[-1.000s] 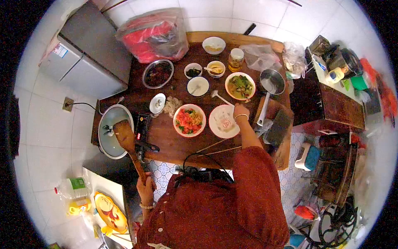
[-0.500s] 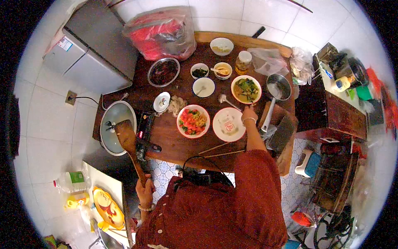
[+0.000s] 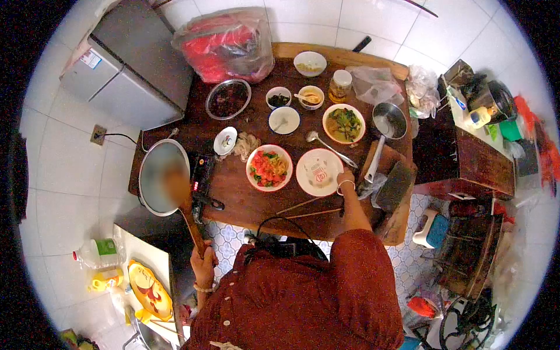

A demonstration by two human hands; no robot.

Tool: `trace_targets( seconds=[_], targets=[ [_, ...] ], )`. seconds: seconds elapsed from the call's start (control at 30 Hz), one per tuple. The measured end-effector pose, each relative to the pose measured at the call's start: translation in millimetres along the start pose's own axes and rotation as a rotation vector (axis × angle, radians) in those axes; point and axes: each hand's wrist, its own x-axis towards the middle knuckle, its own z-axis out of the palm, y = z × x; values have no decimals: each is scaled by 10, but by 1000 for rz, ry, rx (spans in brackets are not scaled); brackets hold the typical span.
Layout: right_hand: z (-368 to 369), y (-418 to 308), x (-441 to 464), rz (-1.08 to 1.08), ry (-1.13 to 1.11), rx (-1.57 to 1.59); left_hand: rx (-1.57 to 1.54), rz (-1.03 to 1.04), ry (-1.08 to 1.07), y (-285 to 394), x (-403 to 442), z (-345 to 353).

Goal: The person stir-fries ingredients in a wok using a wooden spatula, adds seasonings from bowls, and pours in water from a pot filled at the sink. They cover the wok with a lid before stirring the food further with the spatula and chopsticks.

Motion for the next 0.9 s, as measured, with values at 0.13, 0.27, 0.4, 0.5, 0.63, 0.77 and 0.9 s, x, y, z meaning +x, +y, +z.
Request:
trace_targets(
  seconds=[0.13, 0.27, 0.4, 0.5, 0.63, 0.77, 0.9],
  targets=[
    [54, 83, -100, -56, 13, 27, -13, 11, 15, -73, 6, -5],
    [-1, 61, -452, -229, 55, 158, -4, 1, 41, -116, 6, -7],
    [-45, -286, -744, -295, 50, 288, 23, 24, 41, -133, 32, -34],
    [-23, -607, -923, -442, -22, 279, 11, 30, 33, -163, 56, -69],
    [-78, -1206, -1288, -530, -275, 229, -46, 37, 67, -170, 35, -101],
    [363, -1451, -1366, -658, -378, 139, -39, 25, 95, -206, -21, -209],
    [624, -1705, -1435, -734, -526, 6, -53, 26, 159, -234, -107, -277]
  ],
)
